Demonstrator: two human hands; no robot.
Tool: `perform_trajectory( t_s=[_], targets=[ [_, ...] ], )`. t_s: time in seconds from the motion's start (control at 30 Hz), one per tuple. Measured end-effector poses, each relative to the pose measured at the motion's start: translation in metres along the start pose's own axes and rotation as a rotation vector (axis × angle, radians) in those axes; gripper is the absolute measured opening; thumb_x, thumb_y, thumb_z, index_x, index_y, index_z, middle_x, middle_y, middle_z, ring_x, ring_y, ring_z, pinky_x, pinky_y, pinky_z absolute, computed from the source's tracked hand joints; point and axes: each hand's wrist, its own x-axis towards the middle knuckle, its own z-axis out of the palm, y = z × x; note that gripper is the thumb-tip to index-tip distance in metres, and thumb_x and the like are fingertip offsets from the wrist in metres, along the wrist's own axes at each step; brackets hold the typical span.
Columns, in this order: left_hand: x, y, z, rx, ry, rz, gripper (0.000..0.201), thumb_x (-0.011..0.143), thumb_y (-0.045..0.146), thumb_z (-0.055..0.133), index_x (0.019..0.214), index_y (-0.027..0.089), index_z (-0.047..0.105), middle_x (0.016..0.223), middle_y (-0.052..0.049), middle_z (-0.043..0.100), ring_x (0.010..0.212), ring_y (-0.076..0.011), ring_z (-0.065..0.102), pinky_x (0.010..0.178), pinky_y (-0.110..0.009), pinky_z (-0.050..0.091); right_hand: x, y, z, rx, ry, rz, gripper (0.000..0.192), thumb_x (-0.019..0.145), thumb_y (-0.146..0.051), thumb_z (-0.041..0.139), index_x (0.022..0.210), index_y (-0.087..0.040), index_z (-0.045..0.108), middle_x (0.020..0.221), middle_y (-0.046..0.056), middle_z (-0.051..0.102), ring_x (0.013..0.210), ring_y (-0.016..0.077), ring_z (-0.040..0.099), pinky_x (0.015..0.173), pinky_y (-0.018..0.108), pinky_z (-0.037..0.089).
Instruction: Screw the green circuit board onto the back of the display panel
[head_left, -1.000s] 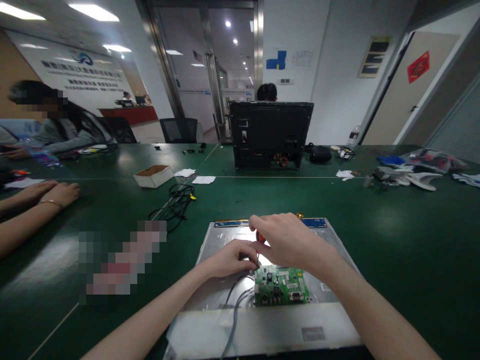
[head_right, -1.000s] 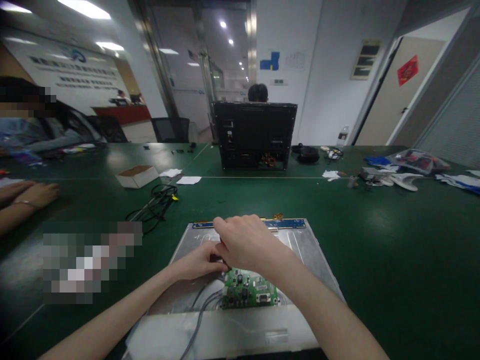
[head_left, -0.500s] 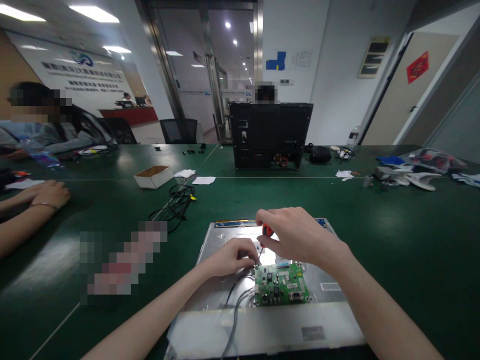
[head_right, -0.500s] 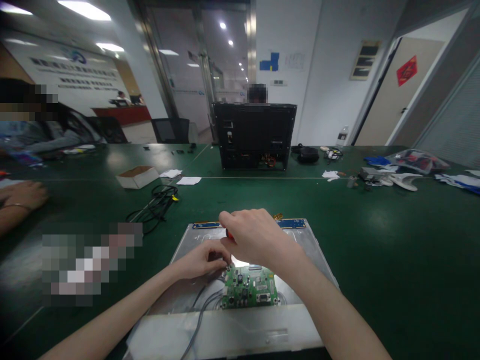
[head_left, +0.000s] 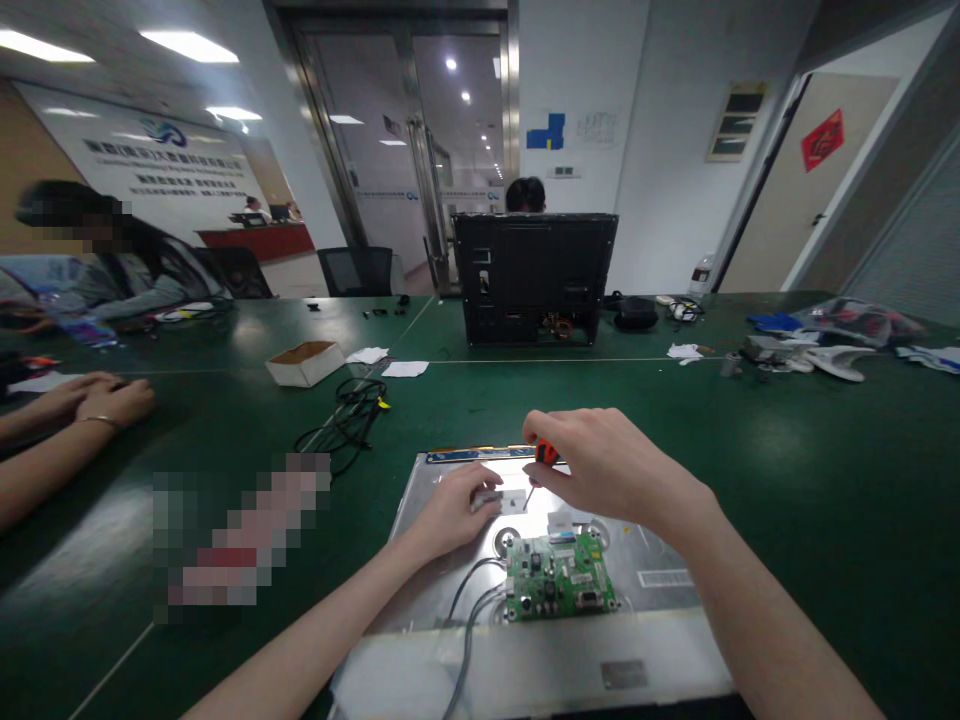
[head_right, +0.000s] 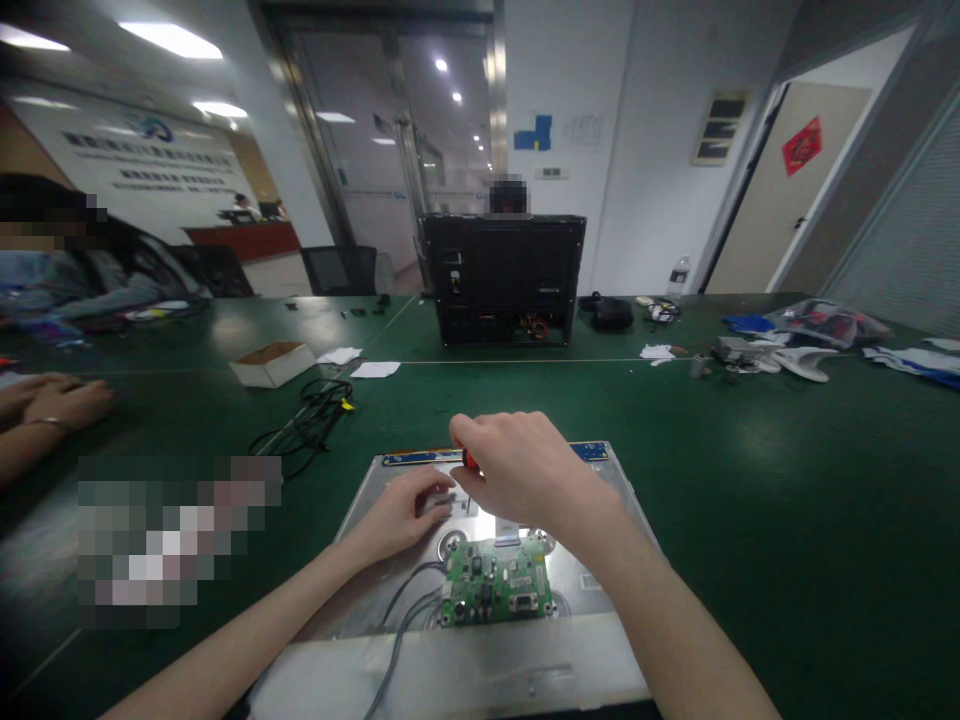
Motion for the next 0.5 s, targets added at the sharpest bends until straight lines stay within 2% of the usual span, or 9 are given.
perform_trajectory(
  t_s=[0.13, 0.27, 0.5],
  targets=[
    [-0.0006, -0.0024, 0.0030, 0.072, 0.017, -0.010, 0.013, 0.075, 0.018, 0.069, 0.087, 0.018, 0.063, 0.082, -0.004, 0.067, 0.077, -0.0225, 0.060, 0.071, -0.031, 0.043, -0.0010, -0.0007, -0.0020, 0.001, -0.006, 0.009, 0.009, 0.090, -0.026, 0.060, 0.095, -0.019, 0.059, 0.084, 0.002, 0.071, 0.067, 0.0150, 0.060, 0.054, 0.026, 0.026],
    [-0.0012, -0.0013, 0.0029, 0.120, -0.023, 0.054, 0.005, 0.080, 0.018, 0.065, 0.076, 0.018, 0.062, 0.078, -0.003, 0.065, 0.078, -0.0216, 0.059, 0.072, -0.030, 0.042, -0.0017, -0.0019, -0.0029, -0.002, -0.009, 0.018, 0.011, 0.089, -0.026, 0.061, 0.097, -0.019, 0.060, 0.086, 0.002, 0.072, 0.070, 0.0165, 0.063, 0.055, 0.026, 0.027],
    [-0.0016, 0.0064, -0.0021, 0.109, -0.110, 0.084, 0.008, 0.081, 0.010, 0.059, 0.078, 0.017, 0.063, 0.077, -0.003, 0.064, 0.073, -0.0188, 0.057, 0.069, -0.028, 0.040, -0.0038, -0.0018, -0.0052, 0.008, -0.020, 0.002, 0.010, 0.090, -0.026, 0.061, 0.097, -0.020, 0.059, 0.086, 0.002, 0.072, 0.071, 0.0161, 0.063, 0.055, 0.026, 0.029]
  ],
)
